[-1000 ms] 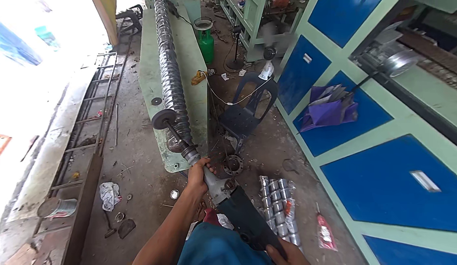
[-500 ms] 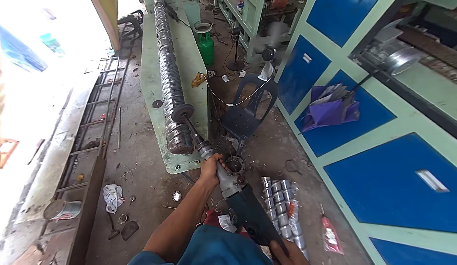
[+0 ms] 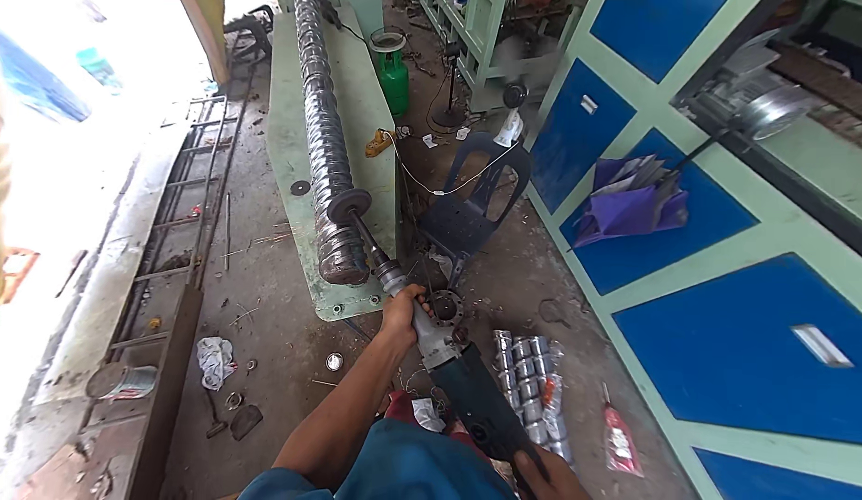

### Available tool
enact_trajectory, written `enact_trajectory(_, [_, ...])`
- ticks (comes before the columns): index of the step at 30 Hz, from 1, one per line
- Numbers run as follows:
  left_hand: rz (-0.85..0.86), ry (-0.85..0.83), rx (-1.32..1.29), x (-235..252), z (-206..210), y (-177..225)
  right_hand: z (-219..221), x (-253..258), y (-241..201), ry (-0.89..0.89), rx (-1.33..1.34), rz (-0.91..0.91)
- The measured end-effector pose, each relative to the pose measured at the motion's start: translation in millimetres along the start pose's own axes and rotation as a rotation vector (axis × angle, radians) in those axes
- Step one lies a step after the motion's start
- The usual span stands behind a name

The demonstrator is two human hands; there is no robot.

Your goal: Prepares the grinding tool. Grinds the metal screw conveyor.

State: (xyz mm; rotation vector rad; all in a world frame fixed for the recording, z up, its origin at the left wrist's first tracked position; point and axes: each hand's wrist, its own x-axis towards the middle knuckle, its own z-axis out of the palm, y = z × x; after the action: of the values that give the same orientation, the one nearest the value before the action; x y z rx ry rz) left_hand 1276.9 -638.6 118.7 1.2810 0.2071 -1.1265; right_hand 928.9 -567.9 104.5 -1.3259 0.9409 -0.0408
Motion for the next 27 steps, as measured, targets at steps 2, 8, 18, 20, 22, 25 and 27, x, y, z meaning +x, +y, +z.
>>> enact_trajectory(2, [0.005,-0.004,-0.019,-3.8,-3.8,3.2,1.1,-1.7,-3.4,-0.006,-0.009,0.005])
enact_trajectory(8, [0.003,-0.013,-0.063,-11.3,-18.2,9.4,6.2,-4.8,-9.6,-0.017,-0.087,-0.006])
enact_trajectory(18, [0.010,-0.028,-0.091,-15.4,-37.1,12.8,13.5,-8.7,-17.2,-0.020,-0.158,-0.055])
enact_trajectory(20, [0.005,-0.028,-0.091,-15.9,-40.2,13.0,15.8,-9.7,-17.7,-0.011,-0.163,-0.051])
enact_trajectory(22, [0.002,-0.028,-0.101,-16.3,-43.3,13.4,17.3,-10.1,-19.3,-0.011,-0.186,-0.046])
enact_trajectory(25, [-0.001,-0.033,-0.109,-16.8,-45.8,14.1,20.0,-11.5,-21.1,-0.001,-0.224,-0.060])
enact_trajectory(27, [-0.003,-0.038,-0.108,-18.1,-45.9,14.6,21.9,-13.4,-22.5,0.014,-0.234,-0.070])
